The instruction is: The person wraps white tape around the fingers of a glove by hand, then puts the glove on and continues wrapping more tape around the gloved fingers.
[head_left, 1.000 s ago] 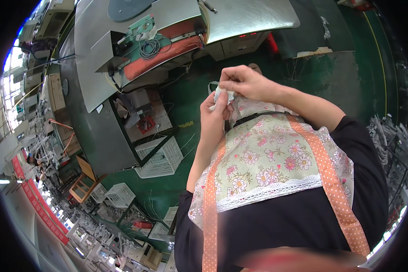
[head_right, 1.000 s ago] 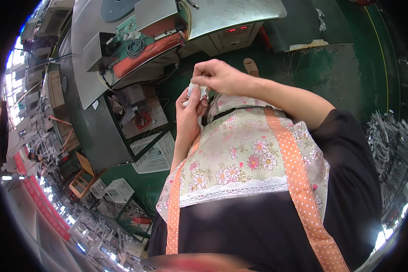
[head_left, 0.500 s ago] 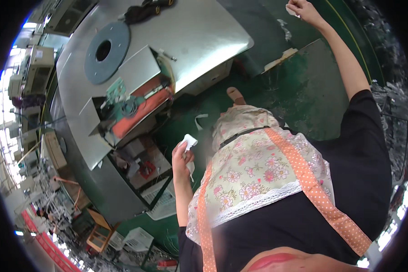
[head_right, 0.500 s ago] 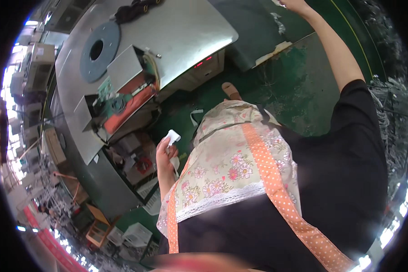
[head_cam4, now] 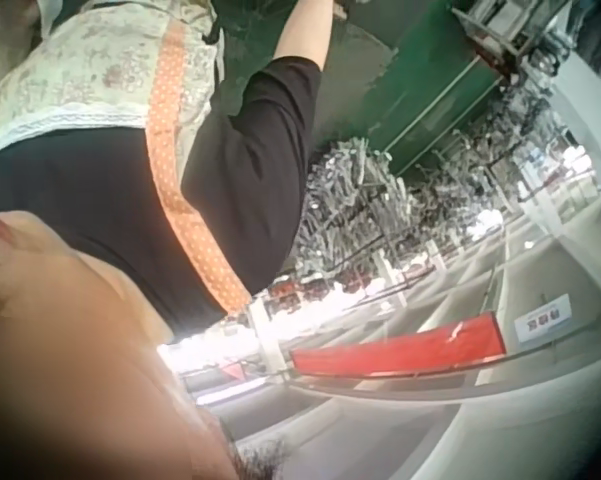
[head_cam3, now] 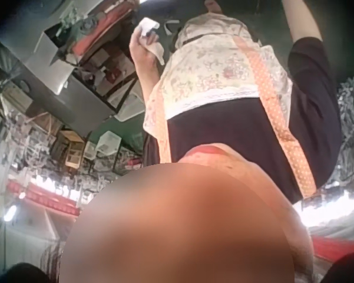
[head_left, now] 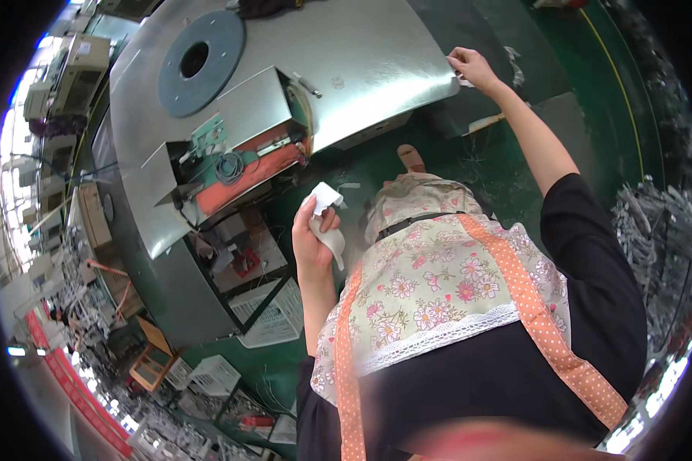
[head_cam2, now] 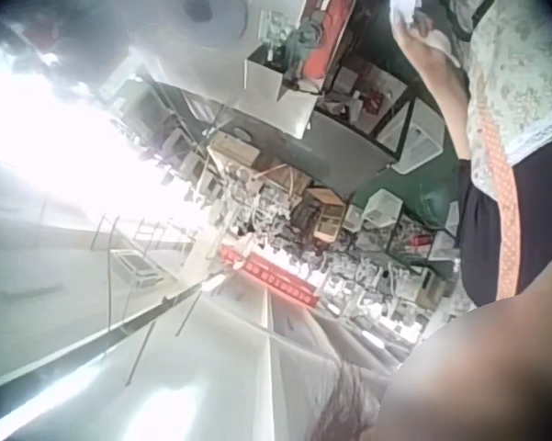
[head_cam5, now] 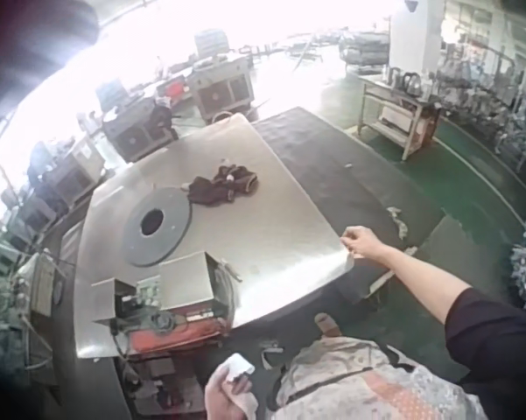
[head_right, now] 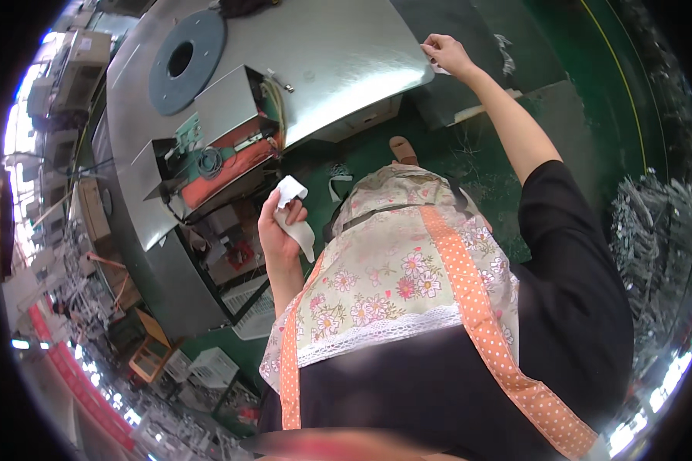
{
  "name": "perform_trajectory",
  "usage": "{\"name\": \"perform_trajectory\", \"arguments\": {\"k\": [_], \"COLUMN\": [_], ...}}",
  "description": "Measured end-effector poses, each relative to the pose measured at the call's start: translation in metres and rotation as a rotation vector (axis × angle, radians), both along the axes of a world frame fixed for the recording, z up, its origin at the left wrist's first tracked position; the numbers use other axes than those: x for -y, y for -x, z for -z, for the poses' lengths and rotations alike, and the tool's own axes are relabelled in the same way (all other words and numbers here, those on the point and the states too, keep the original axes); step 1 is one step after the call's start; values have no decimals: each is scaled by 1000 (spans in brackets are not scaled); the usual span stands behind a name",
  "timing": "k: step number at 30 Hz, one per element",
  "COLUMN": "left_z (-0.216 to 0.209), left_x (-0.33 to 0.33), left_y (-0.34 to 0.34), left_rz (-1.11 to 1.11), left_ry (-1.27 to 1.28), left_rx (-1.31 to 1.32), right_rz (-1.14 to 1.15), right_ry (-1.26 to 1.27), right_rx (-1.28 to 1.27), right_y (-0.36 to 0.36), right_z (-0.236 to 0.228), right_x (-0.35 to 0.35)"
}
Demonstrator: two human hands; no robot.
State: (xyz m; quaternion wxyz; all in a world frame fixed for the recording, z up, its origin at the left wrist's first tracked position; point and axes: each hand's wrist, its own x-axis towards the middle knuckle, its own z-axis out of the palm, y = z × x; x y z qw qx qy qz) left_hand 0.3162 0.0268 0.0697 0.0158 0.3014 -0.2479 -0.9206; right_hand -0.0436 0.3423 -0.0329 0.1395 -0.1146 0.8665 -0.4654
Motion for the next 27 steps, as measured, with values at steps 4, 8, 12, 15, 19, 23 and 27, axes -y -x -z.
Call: {"name": "perform_trajectory", "arguments": {"k": [4, 8, 12, 15, 19, 23, 27], "left_z": [-15, -18, -17, -9, -10, -8, -18], "left_x": [0, -1, 5, 12, 18, 22, 18], "left_y": [6, 16, 22, 22, 24, 21, 27], "left_rz": [-164, -323, -455, -507, -591, -604, -620], "left_ry": [-70, -172, -313, -313, -277, -275, -288], "left_rx": [4, -1, -29, -31, 39, -54, -121], "right_rz": [128, 189, 194, 78, -238, -577, -979], "right_ry": [117, 146, 214, 2, -886, -71, 55], "right_rx": [121, 139, 228, 204, -594, 2, 561], "right_y": [5, -4, -3, -2, -59, -158, -216], "right_z": [21, 9, 10, -18, -90, -156, -175], "right_x": [16, 19, 12, 23, 76, 144, 188]}}
